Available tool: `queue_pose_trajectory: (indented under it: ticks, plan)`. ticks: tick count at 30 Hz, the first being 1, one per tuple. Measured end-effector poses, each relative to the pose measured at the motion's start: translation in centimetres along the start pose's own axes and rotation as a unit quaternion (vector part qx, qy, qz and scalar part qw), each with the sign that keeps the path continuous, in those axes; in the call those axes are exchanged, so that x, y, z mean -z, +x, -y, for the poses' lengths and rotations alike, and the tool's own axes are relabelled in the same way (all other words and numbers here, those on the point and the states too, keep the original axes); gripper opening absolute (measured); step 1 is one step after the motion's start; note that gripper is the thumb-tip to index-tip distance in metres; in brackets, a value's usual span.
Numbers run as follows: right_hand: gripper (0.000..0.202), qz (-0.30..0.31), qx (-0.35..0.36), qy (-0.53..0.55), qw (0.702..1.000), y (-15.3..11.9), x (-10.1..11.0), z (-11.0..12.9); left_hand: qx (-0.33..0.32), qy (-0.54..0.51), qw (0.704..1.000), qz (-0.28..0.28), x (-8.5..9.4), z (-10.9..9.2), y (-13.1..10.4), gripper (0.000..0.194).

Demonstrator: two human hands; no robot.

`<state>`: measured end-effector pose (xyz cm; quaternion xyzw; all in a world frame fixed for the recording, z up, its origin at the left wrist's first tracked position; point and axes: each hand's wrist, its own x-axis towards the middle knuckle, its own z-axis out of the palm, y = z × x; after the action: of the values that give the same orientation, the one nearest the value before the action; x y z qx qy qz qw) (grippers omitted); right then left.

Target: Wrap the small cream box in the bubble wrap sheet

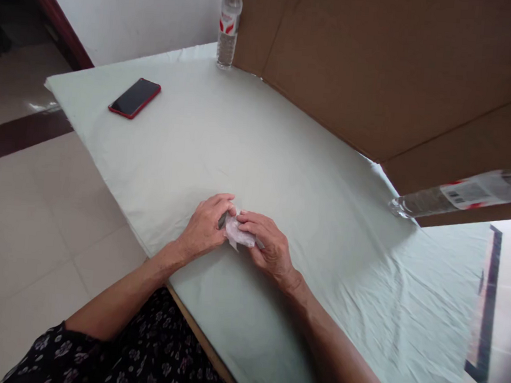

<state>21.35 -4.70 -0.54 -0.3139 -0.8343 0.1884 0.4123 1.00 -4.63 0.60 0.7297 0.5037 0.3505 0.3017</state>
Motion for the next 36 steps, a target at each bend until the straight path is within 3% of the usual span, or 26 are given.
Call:
queue_pose_trajectory:
  ticks: [5, 8, 11, 14, 17, 19, 24, 29, 31, 33, 36]
  plan:
    - [0.035, 0.014, 0.058, -0.042, 0.997, -0.8, -0.6, -1.0, -0.075, -0.018, 0.993, 0.094, 2.0, 1.1, -0.7, 0.050]
    - [0.032, 0.002, 0.047, -0.036, 0.998, -0.6, -0.7, -1.2, -0.096, -0.022, 0.990, 0.102, 2.1, 1.9, -0.5, 0.052]
    - [0.022, 0.007, -0.052, 0.032, 0.998, 0.7, -0.1, -1.1, -0.076, -0.065, 0.994, 0.052, 1.4, 1.9, 0.5, 0.039]
    - [0.016, 0.028, -0.206, 0.137, 0.969, 2.3, 0.8, -1.0, 0.013, -0.084, 0.996, 0.025, 0.9, 1.0, 1.7, 0.024]
    - [0.025, 0.059, -0.313, 0.210, 0.924, 3.3, 0.9, -1.1, 0.096, -0.026, 0.994, 0.054, 0.8, -0.1, 2.1, 0.032]
    - [0.029, 0.068, -0.337, 0.236, 0.909, 3.5, 0.6, -1.3, 0.102, 0.037, 0.993, 0.047, 0.6, -0.5, 2.1, 0.036]
    - [0.036, 0.055, -0.332, 0.237, 0.911, 3.2, -0.2, -1.2, 0.071, 0.060, 0.995, -0.034, -0.3, -0.2, 1.6, 0.025]
    - [0.071, 0.068, -0.272, 0.162, 0.946, 1.9, 0.0, -0.4, 0.090, 0.023, 0.995, -0.024, -0.5, 0.0, 1.5, 0.025]
    - [0.074, 0.068, -0.259, 0.143, 0.953, 1.5, -0.1, -0.4, 0.093, 0.006, 0.996, -0.014, -0.3, -0.1, 1.6, 0.024]
    - [0.072, 0.070, -0.265, 0.153, 0.949, 1.3, -0.3, -0.8, 0.102, -0.035, 0.994, -0.013, -0.2, -0.3, 1.5, 0.024]
    - [0.076, 0.062, -0.292, 0.193, 0.935, 1.4, -0.6, -1.5, 0.118, -0.089, 0.986, -0.075, -0.2, -0.4, 1.1, 0.029]
